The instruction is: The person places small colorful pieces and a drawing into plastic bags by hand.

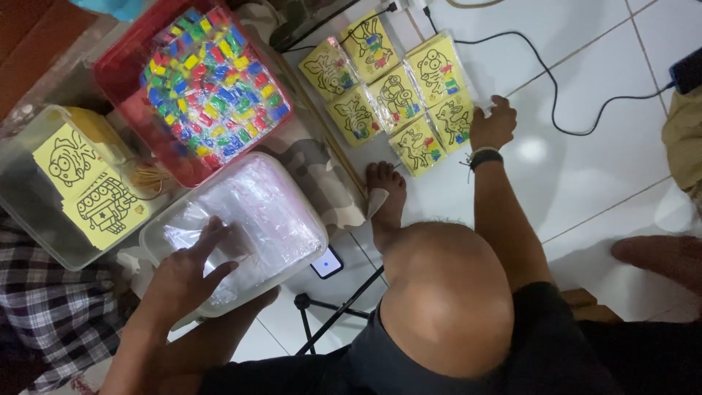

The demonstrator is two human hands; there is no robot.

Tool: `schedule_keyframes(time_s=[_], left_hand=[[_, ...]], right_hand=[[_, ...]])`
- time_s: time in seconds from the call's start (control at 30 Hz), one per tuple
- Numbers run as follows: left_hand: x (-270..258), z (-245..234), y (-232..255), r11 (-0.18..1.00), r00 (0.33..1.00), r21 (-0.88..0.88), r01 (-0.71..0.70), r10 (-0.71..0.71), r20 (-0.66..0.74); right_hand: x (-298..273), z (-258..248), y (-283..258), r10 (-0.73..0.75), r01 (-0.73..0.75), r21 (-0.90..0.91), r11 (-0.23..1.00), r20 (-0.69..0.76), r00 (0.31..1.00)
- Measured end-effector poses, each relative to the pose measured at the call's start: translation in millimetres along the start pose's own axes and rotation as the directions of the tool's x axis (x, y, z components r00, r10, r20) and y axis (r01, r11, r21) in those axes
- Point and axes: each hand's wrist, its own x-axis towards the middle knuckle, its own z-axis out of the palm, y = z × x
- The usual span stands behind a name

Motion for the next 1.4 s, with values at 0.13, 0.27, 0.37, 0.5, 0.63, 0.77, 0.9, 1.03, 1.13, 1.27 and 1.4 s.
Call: schedule_keyframes(time_s=[0.13,0.27,0.37,0.5,0.63,0.77,0.9,1.03,1.13,1.27,1.4], left_hand=[[-2,-3,4,0.999,1.000,-0.036,-0.007,0.007,-0.015],[-7,-5,12,0.998,1.000,-0.064,0.010,-0.012,-0.029],[-8,-4,13,0.998,0.999,-0.062,0.012,-0.014,-0.042],[-8,-7,15,0.999,1.000,-0.046,0.017,-0.017,-0.016],[-6,-3,9,0.999,1.000,-0.027,0.017,-0.017,0.000],[-7,-5,13,0.999,0.999,-0.020,0.027,-0.027,0.023],[-10,-4,15,1.000,0.999,-0.009,-0.011,0.011,-0.044],[-3,19,3,0.999,0.990,0.013,-0.036,0.037,-0.135],[9,45,-5,0.981,0.898,0.193,0.010,0.076,-0.432],[16,39,10,0.994,0.828,0.068,-0.089,0.112,-0.550],[38,52,-13,0.976,0.842,-0.111,-0.186,0.100,-0.531]], right_hand=[[-50,39,51,0.038,0.017,0.320,0.947,-0.165,0.986],[-113,60,73,0.461,-0.537,0.392,0.747,0.275,0.843],[-138,70,70,0.503,-0.721,0.470,0.510,0.516,0.693],[-145,39,21,0.432,-0.803,0.499,0.327,0.677,0.597],[-130,44,20,0.362,-0.790,0.520,0.326,0.703,0.612],[-115,76,56,0.283,-0.826,0.551,0.123,0.778,0.561],[-115,73,52,0.235,-0.822,0.558,0.111,0.789,0.567],[-126,48,42,0.283,-0.834,0.519,0.188,0.784,0.552],[-123,54,76,0.413,-0.808,0.444,0.387,0.700,0.583],[-110,0,53,0.019,-0.564,0.594,0.574,0.678,0.734],[-96,-63,3,-0.413,-0.256,0.751,0.609,0.576,0.705]])
